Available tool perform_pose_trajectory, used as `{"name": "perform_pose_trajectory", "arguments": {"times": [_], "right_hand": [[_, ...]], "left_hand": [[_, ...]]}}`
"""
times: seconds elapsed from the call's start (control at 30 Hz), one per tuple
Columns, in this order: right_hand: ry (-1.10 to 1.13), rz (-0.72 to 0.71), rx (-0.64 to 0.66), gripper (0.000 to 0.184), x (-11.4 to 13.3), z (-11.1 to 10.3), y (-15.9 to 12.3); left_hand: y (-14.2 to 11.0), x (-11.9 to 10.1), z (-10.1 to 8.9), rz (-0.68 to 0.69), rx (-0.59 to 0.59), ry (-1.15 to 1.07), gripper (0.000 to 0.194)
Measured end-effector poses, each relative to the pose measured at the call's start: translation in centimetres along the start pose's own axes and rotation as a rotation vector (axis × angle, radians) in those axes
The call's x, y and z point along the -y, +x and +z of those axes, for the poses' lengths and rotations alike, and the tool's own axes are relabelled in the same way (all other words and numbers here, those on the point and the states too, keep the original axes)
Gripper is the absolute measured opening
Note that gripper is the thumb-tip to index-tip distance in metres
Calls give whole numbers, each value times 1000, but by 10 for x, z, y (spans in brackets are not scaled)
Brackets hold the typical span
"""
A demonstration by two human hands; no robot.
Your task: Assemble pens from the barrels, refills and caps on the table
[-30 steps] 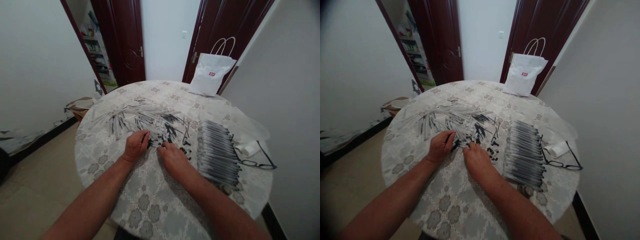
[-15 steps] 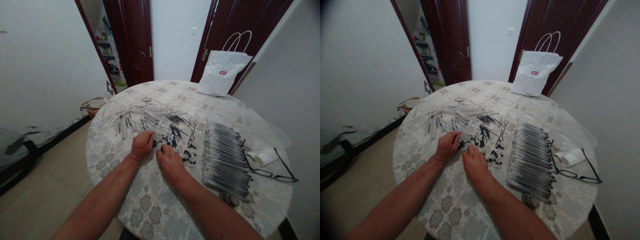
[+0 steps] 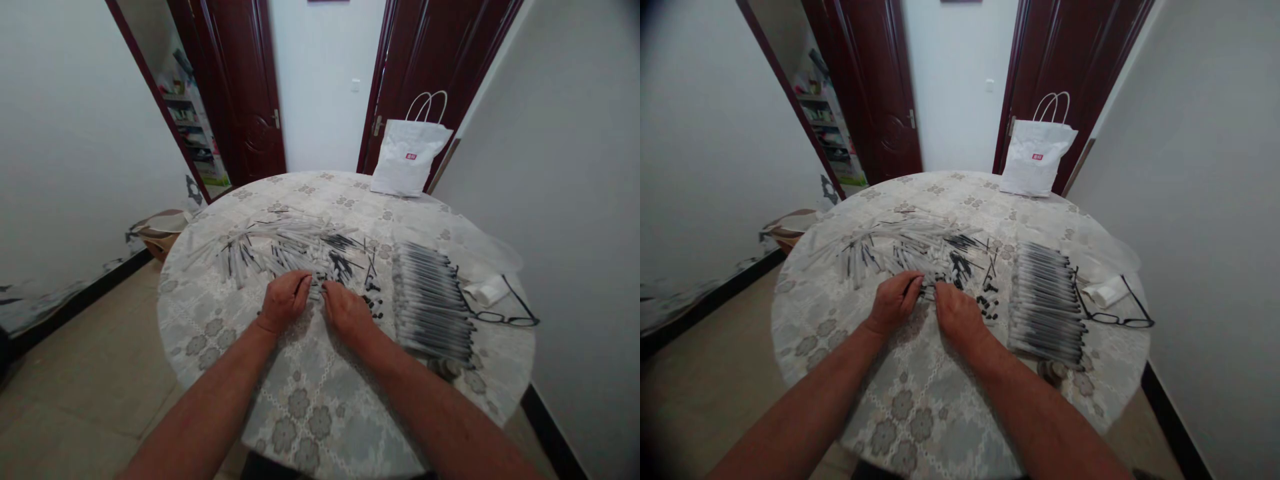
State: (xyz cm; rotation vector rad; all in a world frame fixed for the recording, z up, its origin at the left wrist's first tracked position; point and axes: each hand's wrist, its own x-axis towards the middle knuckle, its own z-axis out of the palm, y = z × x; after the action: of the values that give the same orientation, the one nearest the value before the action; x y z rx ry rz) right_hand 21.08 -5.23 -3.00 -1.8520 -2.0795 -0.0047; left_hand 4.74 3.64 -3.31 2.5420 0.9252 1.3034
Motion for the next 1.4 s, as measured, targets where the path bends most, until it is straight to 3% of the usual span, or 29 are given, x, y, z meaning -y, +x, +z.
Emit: {"name": "perform_pose_trajectory", "arguments": {"times": [0.17,0.33,0.47,0.57,0.7,0.83,1.0,1.2,1.4], "right_hand": [[-25,37,9,29,-3,-3,2],[-167,68,117,24,1,-13,0],[-193,94,126,30,1,-12,1],[-179,99,76,31,1,-9,4],[-145,-32,-29,31,5,-6,11],[-155,-95,10,38,10,2,15],[-161,-88,8,38,8,11,15],[-126,-57,-24,23,-5,4,12],[-32,60,-224,22,-18,-10,3]], "left_hand": [[0,-5,-1,72,124,-19,20],[6,15,-6,-93,-16,140,22],[8,31,-7,-194,-39,205,20],[8,34,-6,-228,-66,179,19],[8,30,-5,-223,-82,130,19],[8,25,-4,-220,-77,88,19],[9,22,-4,-224,-51,74,19],[10,21,-6,-253,-64,25,18],[8,11,-7,-257,-7,-155,20]]}}
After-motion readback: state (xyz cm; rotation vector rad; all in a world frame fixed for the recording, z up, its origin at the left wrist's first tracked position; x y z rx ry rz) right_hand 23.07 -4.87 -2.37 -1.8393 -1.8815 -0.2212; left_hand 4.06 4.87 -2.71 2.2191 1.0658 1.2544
